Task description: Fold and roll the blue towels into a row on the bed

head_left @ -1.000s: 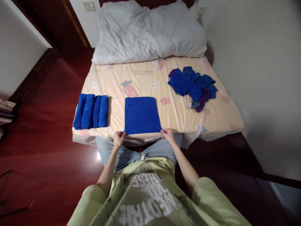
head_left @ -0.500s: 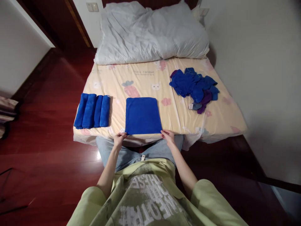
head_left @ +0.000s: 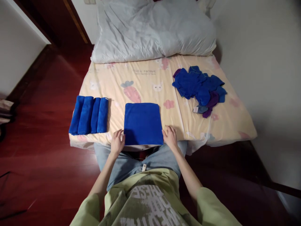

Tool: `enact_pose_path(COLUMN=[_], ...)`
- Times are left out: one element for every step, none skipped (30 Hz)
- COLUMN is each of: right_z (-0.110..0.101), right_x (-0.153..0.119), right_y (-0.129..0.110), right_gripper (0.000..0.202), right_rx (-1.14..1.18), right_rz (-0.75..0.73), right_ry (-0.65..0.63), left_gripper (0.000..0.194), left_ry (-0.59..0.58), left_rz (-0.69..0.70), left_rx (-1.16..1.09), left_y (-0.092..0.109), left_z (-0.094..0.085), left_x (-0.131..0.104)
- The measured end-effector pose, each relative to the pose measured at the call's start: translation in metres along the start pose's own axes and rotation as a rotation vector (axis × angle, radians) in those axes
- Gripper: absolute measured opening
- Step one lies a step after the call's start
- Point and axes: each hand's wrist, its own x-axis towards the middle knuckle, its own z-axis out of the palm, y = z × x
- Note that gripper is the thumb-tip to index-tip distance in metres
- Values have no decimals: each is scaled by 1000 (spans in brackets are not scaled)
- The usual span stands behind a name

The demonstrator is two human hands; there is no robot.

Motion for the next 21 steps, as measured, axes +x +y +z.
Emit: enact_pose_path(right_z=[4, 11, 19, 29, 40, 51, 62, 71, 79, 86, 90, 94, 96, 98, 99, 99, 99, 98, 97, 95, 92], right_x=[16, 34, 52, 69, 86, 101, 114, 124, 133, 140, 146, 151, 156, 162, 169, 178, 187, 197, 208, 218, 228], right_y=[-11, -21, -30, -37, -41, -42, -41, -38, -34, -29, -23, -19, -14, -11, -8, -5, -3, 0, 2, 4, 6], right_gripper=[49, 53, 56, 58, 59, 60, 60, 61, 61, 61, 61, 61, 61, 61, 61, 61, 60, 59, 57, 54, 49], right_rx=[-38, -65, -88, -111, -134, -156, -177, -194, -209, -219, -225, -227, -227, -225, -220, -210, -196, -178, -157, -133, -109], right_rz=[-79, -149, -208, -255, -285, -296, -295, -288, -278, -269, -263, -260, -253, -241, -224, -204, -182, -162, -149, -145, -146], right_ry=[8, -6, -36, -75, -112, -147, -173, -186, -188, -181, -169, -157, -147, -140, -136, -130, -121, -109, -98, -97, -109], left_gripper=[40, 45, 50, 53, 56, 58, 59, 59, 59, 58, 57, 57, 56, 55, 54, 52, 51, 50, 49, 48, 46], left_ry=[-13, -42, -82, -119, -149, -172, -183, -186, -182, -172, -159, -145, -134, -127, -127, -132, -144, -158, -174, -190, -208], left_rz=[97, 176, 242, 289, 313, 314, 300, 280, 261, 248, 239, 234, 230, 225, 220, 216, 210, 201, 186, 165, 145], left_rx=[38, 67, 92, 113, 132, 149, 164, 175, 180, 181, 181, 180, 181, 185, 191, 199, 207, 216, 227, 239, 250], left_y=[8, 15, 20, 24, 25, 24, 22, 18, 13, 8, 3, -1, -5, -8, -10, -11, -12, -13, -13, -13, -13], left_z=[4, 10, 19, 28, 38, 49, 58, 66, 73, 77, 81, 82, 82, 82, 80, 79, 77, 74, 72, 70, 68], left_x=[18, 38, 59, 79, 98, 116, 132, 146, 158, 168, 177, 185, 193, 201, 209, 218, 227, 236, 246, 255, 263])
